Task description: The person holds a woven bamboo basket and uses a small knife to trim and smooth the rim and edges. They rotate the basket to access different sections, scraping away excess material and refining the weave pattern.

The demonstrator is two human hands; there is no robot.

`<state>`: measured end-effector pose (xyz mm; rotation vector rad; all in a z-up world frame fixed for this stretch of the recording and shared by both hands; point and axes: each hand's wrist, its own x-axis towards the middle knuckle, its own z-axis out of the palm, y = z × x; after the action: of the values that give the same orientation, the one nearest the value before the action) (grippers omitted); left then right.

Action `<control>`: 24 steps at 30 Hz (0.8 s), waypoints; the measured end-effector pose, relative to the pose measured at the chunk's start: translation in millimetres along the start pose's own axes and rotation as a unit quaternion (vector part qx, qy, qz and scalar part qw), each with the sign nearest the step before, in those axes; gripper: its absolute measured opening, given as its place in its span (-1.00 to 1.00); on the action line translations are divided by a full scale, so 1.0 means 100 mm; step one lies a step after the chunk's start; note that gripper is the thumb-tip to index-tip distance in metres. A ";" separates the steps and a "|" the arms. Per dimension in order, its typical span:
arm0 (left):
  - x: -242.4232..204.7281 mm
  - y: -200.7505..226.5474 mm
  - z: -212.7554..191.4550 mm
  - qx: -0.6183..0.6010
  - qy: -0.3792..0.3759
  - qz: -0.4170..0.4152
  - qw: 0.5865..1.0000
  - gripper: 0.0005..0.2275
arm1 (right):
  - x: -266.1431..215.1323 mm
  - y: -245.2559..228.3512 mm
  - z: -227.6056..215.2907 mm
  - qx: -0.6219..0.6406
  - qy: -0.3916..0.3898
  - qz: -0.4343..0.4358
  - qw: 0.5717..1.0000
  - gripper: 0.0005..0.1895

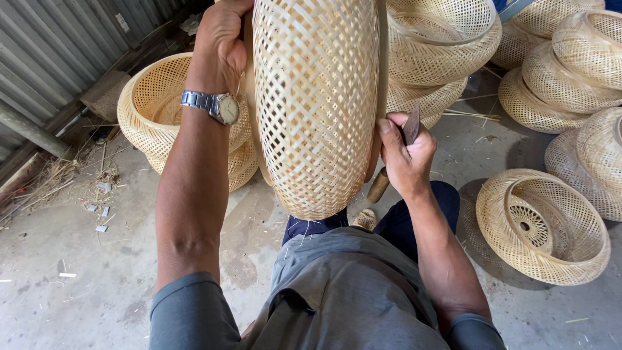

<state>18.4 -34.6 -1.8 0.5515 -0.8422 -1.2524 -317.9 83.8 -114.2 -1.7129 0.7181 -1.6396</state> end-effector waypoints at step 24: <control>-1.37 -1.26 -0.63 0.131 -0.004 0.122 0.984 -0.40 | 1.21 0.37 0.12 0.198 0.005 0.083 0.977 -0.87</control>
<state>-17.7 61.4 -169.8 0.6316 -1.0561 -0.9270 -296.3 -31.8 -65.1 -1.3260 0.4845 -1.5532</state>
